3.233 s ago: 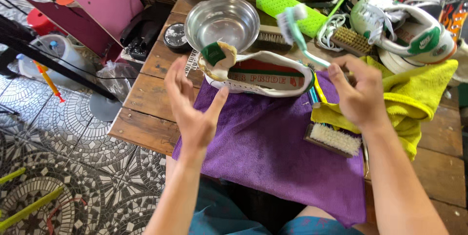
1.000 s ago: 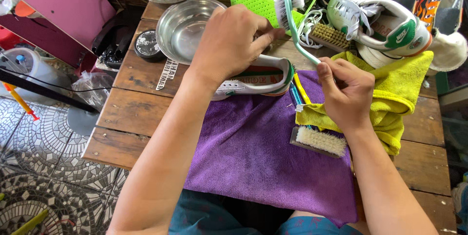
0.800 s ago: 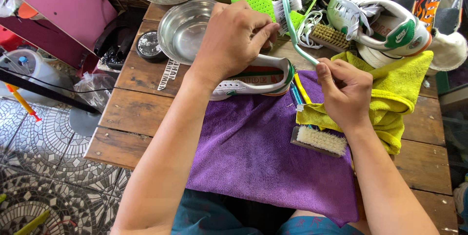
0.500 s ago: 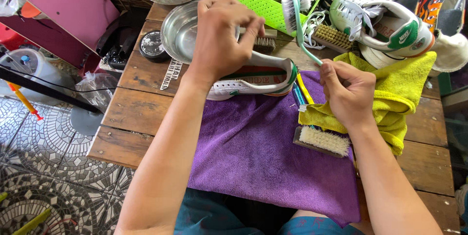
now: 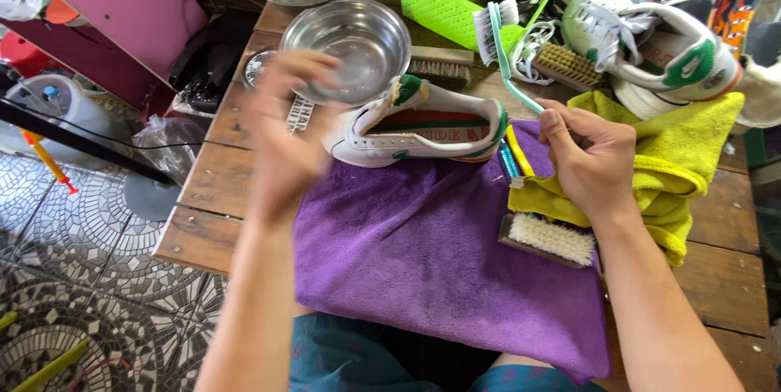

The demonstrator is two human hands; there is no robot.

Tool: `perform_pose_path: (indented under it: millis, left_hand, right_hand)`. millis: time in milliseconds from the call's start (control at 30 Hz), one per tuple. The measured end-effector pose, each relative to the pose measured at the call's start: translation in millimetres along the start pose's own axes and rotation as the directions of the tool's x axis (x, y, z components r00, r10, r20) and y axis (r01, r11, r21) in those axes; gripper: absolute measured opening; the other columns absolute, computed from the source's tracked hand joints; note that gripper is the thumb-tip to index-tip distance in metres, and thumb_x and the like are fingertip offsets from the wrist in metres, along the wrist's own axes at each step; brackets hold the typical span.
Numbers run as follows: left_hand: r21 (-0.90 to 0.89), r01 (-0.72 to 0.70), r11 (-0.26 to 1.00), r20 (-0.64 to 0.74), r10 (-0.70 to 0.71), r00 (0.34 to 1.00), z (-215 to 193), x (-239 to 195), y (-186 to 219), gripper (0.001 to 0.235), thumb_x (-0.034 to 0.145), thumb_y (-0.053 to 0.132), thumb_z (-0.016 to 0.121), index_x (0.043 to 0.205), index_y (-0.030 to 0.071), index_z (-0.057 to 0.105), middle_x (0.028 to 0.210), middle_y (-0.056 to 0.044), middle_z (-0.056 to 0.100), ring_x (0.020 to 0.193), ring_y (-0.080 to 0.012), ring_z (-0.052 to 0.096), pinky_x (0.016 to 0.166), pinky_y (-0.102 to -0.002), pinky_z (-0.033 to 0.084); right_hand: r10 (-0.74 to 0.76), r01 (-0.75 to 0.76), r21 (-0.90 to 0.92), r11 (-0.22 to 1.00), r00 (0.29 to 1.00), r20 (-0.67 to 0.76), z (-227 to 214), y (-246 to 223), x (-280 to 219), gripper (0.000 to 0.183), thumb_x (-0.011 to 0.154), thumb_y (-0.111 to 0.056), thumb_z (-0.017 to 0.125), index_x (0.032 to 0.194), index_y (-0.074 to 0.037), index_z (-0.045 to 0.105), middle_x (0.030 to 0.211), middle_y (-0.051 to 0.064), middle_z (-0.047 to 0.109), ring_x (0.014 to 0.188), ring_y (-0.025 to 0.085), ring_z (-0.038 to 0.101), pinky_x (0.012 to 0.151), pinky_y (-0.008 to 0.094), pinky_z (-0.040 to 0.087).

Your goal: The person cleans a white and green sneaker by scrubbing the interior and exterior with a toothbrush dipped in water. They then wipe the shoe with a yellow cloth to remove excess moisture.

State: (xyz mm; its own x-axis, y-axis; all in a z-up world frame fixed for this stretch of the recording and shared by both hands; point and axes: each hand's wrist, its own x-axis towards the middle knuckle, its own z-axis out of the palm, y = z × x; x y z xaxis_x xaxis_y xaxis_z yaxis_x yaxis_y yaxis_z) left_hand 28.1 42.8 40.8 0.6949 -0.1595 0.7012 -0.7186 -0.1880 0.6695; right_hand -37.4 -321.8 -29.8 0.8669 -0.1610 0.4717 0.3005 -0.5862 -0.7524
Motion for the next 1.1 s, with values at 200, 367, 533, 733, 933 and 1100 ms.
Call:
perform_pose_path:
  millis: [200,367,533,733,933,1100]
  left_hand:
    - [0.546,0.063,0.835,0.132,-0.161,0.978,55,-36,-14,0.099,0.097,0.079,0.071,0.172,0.022,0.042,0.15,-0.005,0.068,0.139,-0.0227,0.058,0.114,-0.044,0.042]
    - [0.478,0.164,0.863,0.091,-0.235,0.968,55,-41,6,0.054,0.098,0.061,0.071,0.136,0.023,0.071,0.129,-0.002,0.066,0.13,-0.0295,0.059,0.107,-0.054,0.043]
    - [0.44,0.138,0.887,0.025,-0.165,0.986,48,-58,4,0.025,0.105,0.04,0.068,0.112,0.018,0.076,0.122,-0.003,0.066,0.123,-0.0303,0.058,0.108,-0.05,0.039]
    - [0.413,0.129,0.902,-0.063,-0.113,0.992,45,-63,5,0.027,0.102,0.036,0.068,0.114,0.013,0.075,0.12,-0.005,0.069,0.121,-0.0311,0.064,0.102,-0.049,0.044]
    - [0.295,0.185,0.937,-0.273,-0.102,0.956,45,-64,-17,0.026,0.119,0.03,0.051,0.121,0.007,0.064,0.111,-0.01,0.07,0.094,-0.0265,0.068,0.085,-0.039,0.055]
    - [-0.003,0.448,0.894,-0.526,-0.383,0.759,34,-69,-37,0.063,0.112,0.013,0.06,0.167,0.018,0.031,0.13,-0.02,0.057,0.088,-0.0185,0.065,0.077,-0.028,0.062]
  right_hand:
    - [0.062,-0.061,-0.031,0.998,0.997,0.049,8,-9,-1,0.023,0.125,-0.015,0.072,0.113,0.0,0.085,0.088,0.003,0.072,0.073,0.008,0.054,0.068,0.024,0.043]
    - [-0.184,0.193,-0.214,0.958,0.981,0.06,2,-16,24,0.031,0.121,-0.012,0.081,0.14,0.012,0.083,0.111,0.02,0.083,0.065,0.014,0.05,0.051,0.027,0.037]
    - [-0.338,0.421,-0.335,0.843,0.899,0.28,41,-54,86,0.011,0.124,-0.02,0.084,0.127,-0.012,0.092,0.113,0.003,0.087,0.097,0.017,0.081,0.113,0.046,0.05]
    - [-0.113,0.389,-0.562,0.73,0.88,0.462,85,-78,138,0.022,0.109,-0.041,0.084,0.126,-0.031,0.093,0.096,0.01,0.087,0.098,0.047,0.073,0.08,0.058,0.06]
    - [0.074,0.343,-0.68,0.649,0.86,0.504,101,-87,150,0.03,0.108,-0.055,0.077,0.133,-0.044,0.089,0.09,0.035,0.075,0.096,0.053,0.07,0.08,0.064,0.06]
    - [0.14,0.298,-0.687,0.663,0.852,0.504,106,-87,151,0.029,0.109,-0.053,0.077,0.133,-0.04,0.089,0.103,0.034,0.075,0.096,0.055,0.071,0.084,0.065,0.06]
